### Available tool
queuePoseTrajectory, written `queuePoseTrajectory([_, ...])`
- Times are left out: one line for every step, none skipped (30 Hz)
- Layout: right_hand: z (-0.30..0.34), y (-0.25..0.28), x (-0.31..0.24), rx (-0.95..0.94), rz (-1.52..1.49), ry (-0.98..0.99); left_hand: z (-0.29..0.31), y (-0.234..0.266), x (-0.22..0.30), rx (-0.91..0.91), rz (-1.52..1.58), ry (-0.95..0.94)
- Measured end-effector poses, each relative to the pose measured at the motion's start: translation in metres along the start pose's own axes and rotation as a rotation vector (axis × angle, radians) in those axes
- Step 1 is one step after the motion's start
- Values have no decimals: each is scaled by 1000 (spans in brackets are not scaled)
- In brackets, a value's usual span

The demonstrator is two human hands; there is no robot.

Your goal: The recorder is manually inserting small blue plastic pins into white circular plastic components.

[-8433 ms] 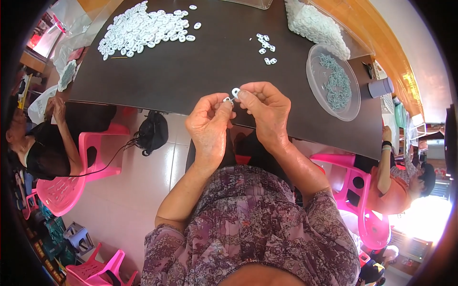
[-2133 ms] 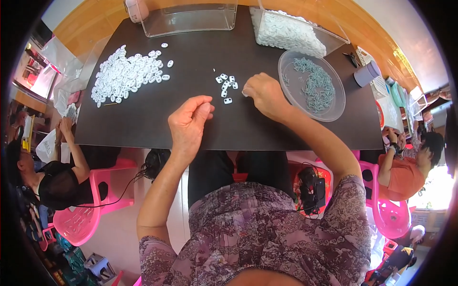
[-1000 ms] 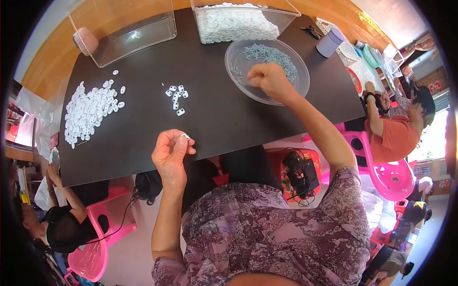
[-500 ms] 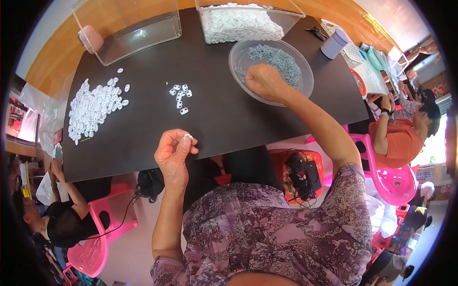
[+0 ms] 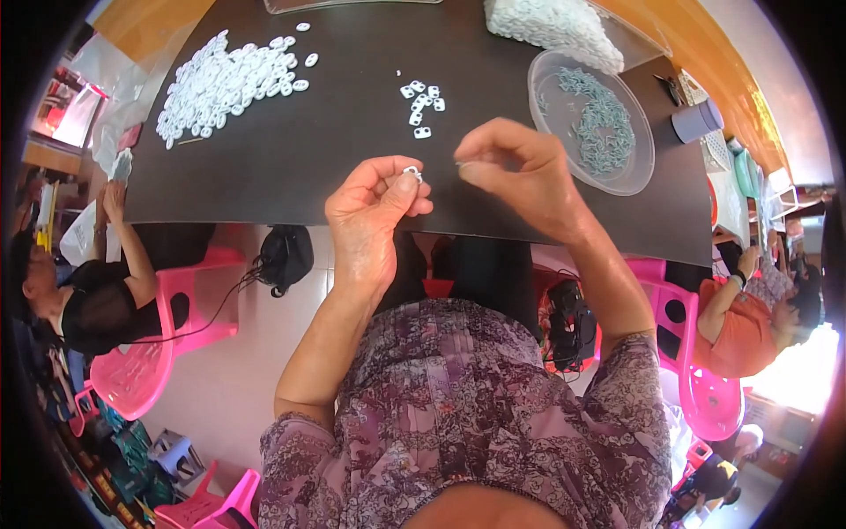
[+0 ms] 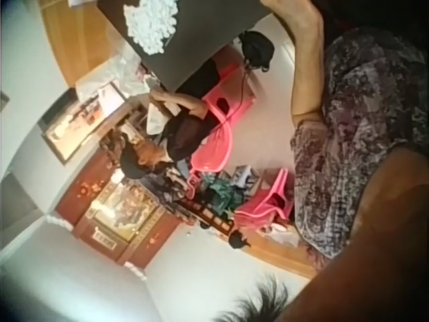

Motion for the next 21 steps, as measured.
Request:
queuePoseTrajectory([-1,-11,-1,-82,-45,-14,1,2,1,10,1,0])
queuePoseTrajectory([-3,-19,-5,-104,-95,0,2,3,2,1,-1,-4])
queuePoseTrajectory([-5,-23,-7,-112,-94,-2,3,5,3,-10,-2,-8])
queuePoseTrajectory([-6,-27,-9,-132,-84,8,4,7,3,-1,1,-9])
queuePoseTrajectory([-8,-30,-11,-151,-74,19,5,9,3,-17,5,-19])
queuePoseTrajectory([-8,-33,-12,-158,-72,17,5,10,3,-34,9,-29])
queuePoseTrajectory([-9,-36,-10,-167,-126,-32,6,12,3,-29,14,-29])
queuePoseTrajectory([-9,-39,-8,-174,-179,-83,7,13,4,-32,19,-42])
queuePoseTrajectory([-9,-40,-9,-178,-176,-85,7,13,4,-35,23,-56])
queuePoseTrajectory([-10,-41,-10,-176,-209,-77,8,14,4,-31,28,-55])
queuePoseTrajectory([-10,-42,-11,-174,-242,-68,8,15,5,-42,22,-83])
queuePoseTrajectory([-10,-44,-11,-178,-240,-71,8,16,5,-53,15,-112])
queuePoseTrajectory([-10,-44,-10,-171,-222,-68,9,16,5,-50,19,-111])
queuePoseTrajectory([-10,-44,-9,-165,-205,-66,9,15,5,-50,4,-118])
queuePoseTrajectory([-10,-44,-9,-167,-203,-68,9,15,5,-50,-12,-125])
queuePoseTrajectory([-11,-45,-9,-168,-184,-71,10,16,6,-47,-11,-124])
queuePoseTrajectory([-11,-46,-9,-169,-165,-73,10,17,6,-49,-27,-129])
queuePoseTrajectory([-11,-47,-9,-171,-165,-74,10,17,7,-51,-44,-133])
queuePoseTrajectory([-12,-48,-8,-172,-154,-72,10,18,6,-49,-43,-132])
queuePoseTrajectory([-12,-48,-7,-173,-144,-69,10,19,6,-45,-68,-130])
queuePoseTrajectory([-12,-49,-7,-175,-143,-70,10,20,5,-42,-93,-127])
Point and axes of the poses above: each hand's wrist, its own z-axis away from the middle knuckle, its own y-axis out of the back of the hand, x = y × z, the point moved 3 cm from there along -z, towards the middle knuckle, and after that the axes turned 4 degrees about -y, right-handed, at the moved point
